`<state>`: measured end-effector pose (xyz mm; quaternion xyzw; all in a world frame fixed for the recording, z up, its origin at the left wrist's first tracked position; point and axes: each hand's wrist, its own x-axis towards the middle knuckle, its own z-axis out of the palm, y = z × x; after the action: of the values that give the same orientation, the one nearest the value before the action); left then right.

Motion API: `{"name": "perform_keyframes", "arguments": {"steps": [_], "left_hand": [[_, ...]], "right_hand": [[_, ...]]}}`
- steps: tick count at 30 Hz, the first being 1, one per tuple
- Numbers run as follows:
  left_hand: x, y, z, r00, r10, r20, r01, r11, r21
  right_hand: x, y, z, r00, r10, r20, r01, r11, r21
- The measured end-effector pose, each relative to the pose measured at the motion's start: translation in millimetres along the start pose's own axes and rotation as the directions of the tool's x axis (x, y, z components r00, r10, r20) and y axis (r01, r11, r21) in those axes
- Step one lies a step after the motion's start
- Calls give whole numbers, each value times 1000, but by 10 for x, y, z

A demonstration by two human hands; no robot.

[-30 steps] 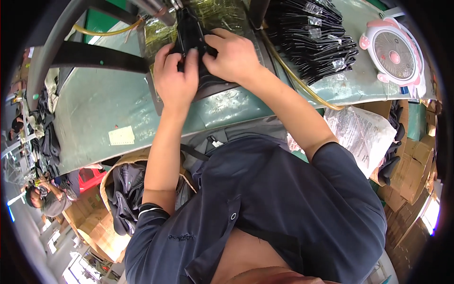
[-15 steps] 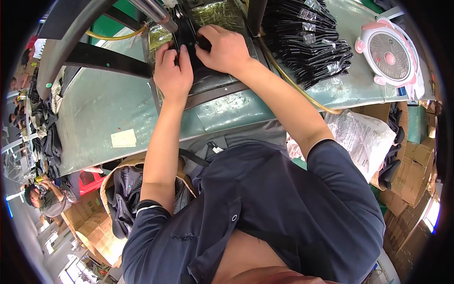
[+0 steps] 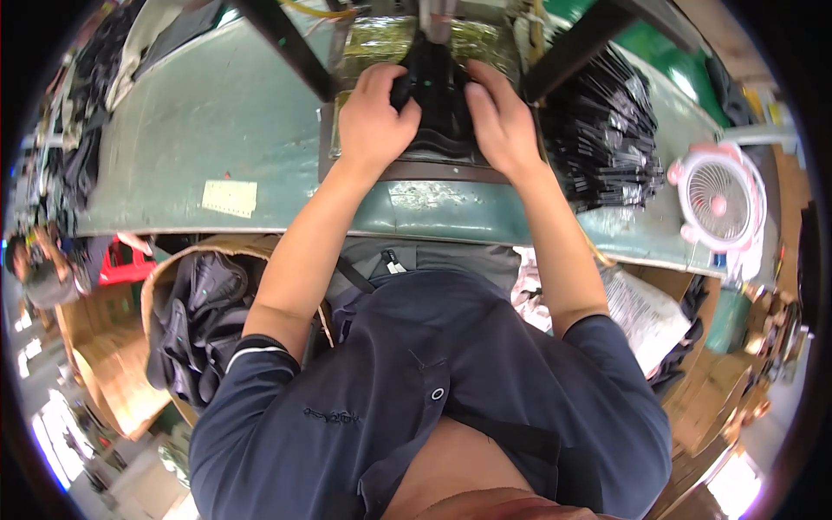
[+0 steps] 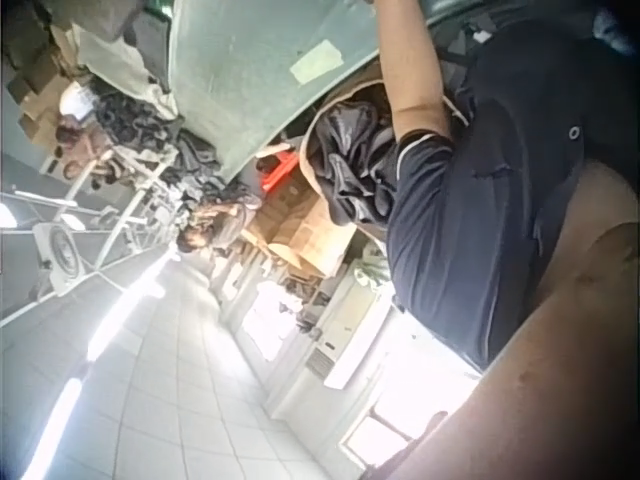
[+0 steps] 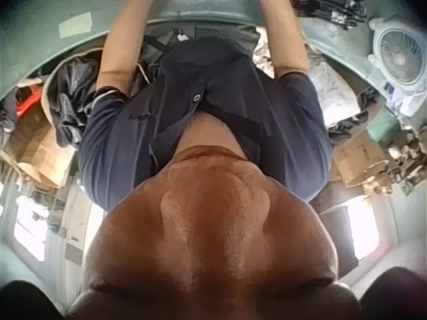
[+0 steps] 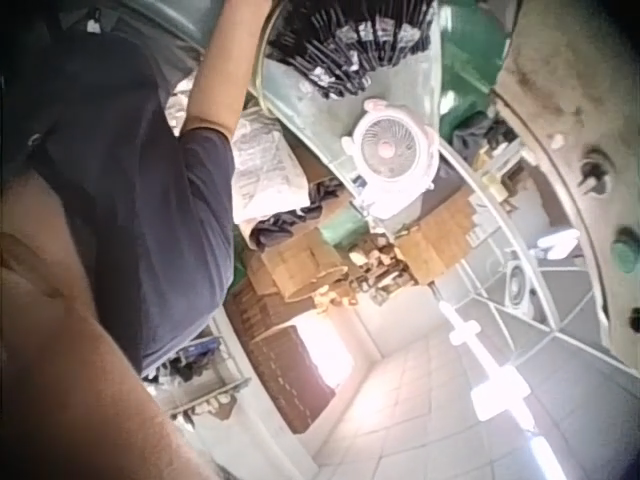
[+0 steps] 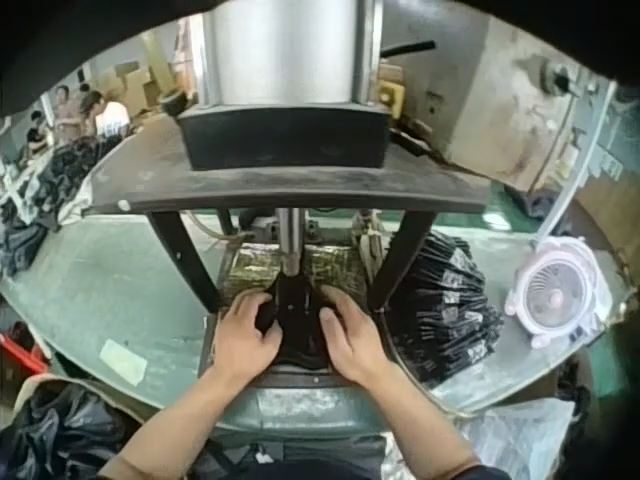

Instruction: Assemble bicycle seats by checking components and operating a press machine.

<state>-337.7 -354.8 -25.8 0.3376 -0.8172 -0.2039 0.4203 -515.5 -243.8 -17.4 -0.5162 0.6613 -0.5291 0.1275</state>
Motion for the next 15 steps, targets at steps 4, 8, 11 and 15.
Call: {"name": "perform_keyframes", "arguments": {"steps": [4,8,11,15], "left_hand": [[-141,57,-694,956,-221,192,255,951,-174],[-605,-456,-1673,517,-374,770,850,123,-512],[-894,-459,-2337,446,-557,701,739,-213,-639],[-1433,-892,-2930,455,-849,267,580,56,-812]], "right_hand": [[-196,-158,-185,965,-218,142,234,967,-104],[-526,-545,204,777,-362,515,492,859,-139],[-840,-893,641,723,-55,689,20,998,58],[-492,-1300,1303,328,286,900,-711,702,36]]}}
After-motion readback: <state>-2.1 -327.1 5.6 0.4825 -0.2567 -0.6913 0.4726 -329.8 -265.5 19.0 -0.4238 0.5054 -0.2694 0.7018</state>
